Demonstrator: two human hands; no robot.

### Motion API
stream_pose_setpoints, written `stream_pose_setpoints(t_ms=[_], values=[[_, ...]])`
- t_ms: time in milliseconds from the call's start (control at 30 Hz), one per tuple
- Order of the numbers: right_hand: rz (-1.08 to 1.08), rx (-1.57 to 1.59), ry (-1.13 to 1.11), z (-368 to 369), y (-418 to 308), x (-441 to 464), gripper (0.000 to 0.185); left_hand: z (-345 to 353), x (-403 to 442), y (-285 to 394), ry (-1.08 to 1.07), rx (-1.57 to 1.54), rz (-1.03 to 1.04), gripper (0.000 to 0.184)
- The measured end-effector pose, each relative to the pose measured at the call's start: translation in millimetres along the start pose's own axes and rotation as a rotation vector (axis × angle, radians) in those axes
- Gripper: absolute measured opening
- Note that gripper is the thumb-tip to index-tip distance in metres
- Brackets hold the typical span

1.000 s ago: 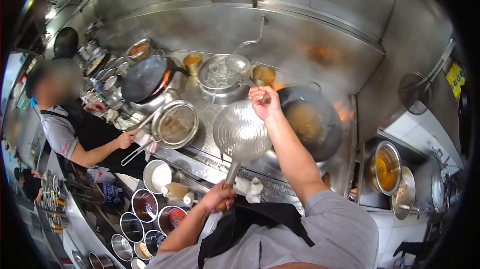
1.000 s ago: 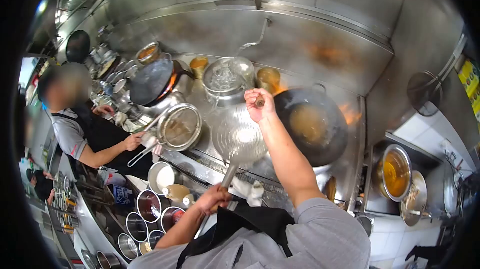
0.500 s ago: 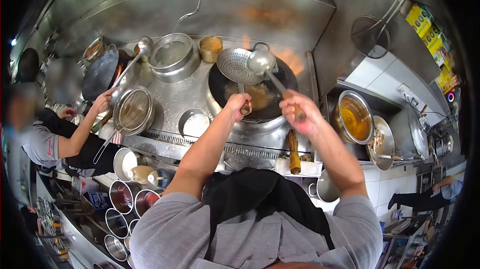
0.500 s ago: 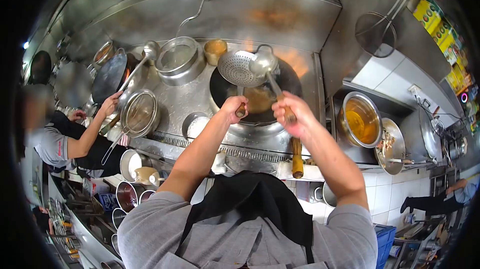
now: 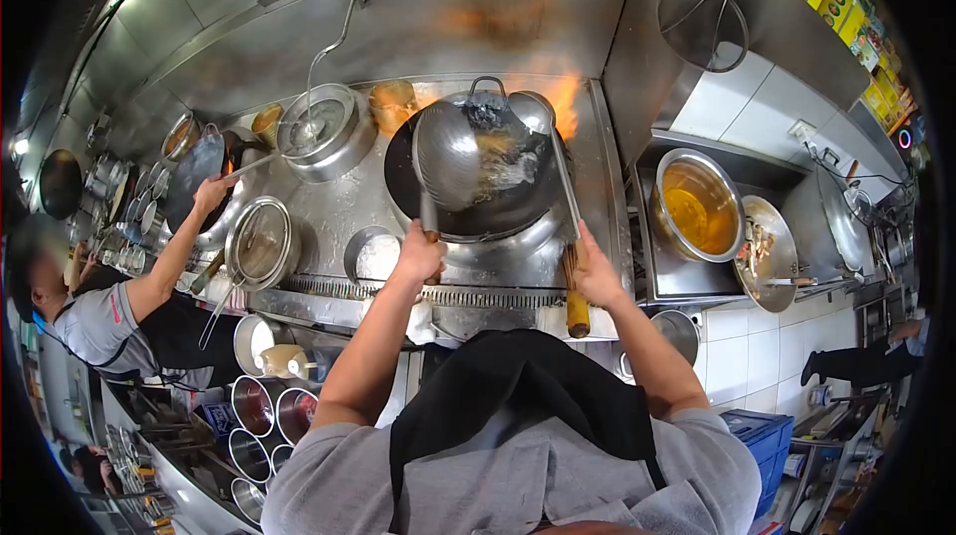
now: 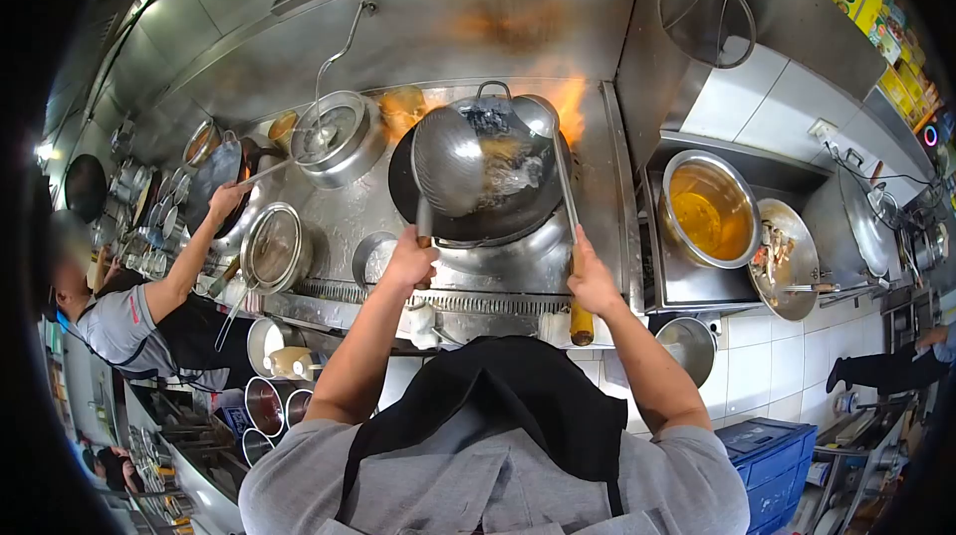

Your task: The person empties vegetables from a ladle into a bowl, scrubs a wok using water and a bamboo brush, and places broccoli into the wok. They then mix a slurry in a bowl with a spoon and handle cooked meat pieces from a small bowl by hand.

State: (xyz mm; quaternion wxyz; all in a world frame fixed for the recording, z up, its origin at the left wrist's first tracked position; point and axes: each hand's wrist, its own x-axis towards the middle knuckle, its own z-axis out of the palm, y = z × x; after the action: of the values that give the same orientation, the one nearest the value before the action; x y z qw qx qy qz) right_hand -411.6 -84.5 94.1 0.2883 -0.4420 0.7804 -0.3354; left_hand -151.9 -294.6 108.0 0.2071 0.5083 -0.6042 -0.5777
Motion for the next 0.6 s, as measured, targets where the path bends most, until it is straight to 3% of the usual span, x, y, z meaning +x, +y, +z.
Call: stream_pose_setpoints(t_ms=[67, 167, 233, 267, 300, 400, 500, 533, 600], values=[[-0.026, -0.025, -0.005, 4, 6, 0, 0.091, -18, 4, -34, 0.210, 0.397, 0.236, 0.071], [-0.158, -0.106, 0.055, 26, 6, -8, 0.089, -39, -55, -7, 0.297, 0.288, 0.091, 0.078], [0.252, 0.423, -0.300, 26, -38, -25, 0.087, -64, -37, -90, 0.459, 0.319, 0.485, 0.079], [0.226, 0.733, -0.317, 34, -44, -29, 0.086, -63, -65, -68, 0.424, 0.090, 0.340, 0.078], [0.225, 0.730, -0.325, 30, -53, -26, 0.086, -70, -82, -68, 0.377, -0.087, 0.245, 0.078], [0.436, 1.459, -0.452, 12, -72, 2, 0.082, -91, -104, -101, 0.311, -0.474, 0.179, 0.076], [0.367, 1.604, -0.511, 14, -48, 53, 0.084, -101, -120, -119, 0.208, -0.688, 0.070, 0.058], [0.368, 1.599, -0.512, 25, -44, 59, 0.084, -101, -122, -127, 0.183, -0.723, 0.046, 0.050], [0.101, 0.447, -0.327, 53, -36, 70, 0.082, -100, -127, -149, 0.150, -0.767, -0.043, 0.036]])
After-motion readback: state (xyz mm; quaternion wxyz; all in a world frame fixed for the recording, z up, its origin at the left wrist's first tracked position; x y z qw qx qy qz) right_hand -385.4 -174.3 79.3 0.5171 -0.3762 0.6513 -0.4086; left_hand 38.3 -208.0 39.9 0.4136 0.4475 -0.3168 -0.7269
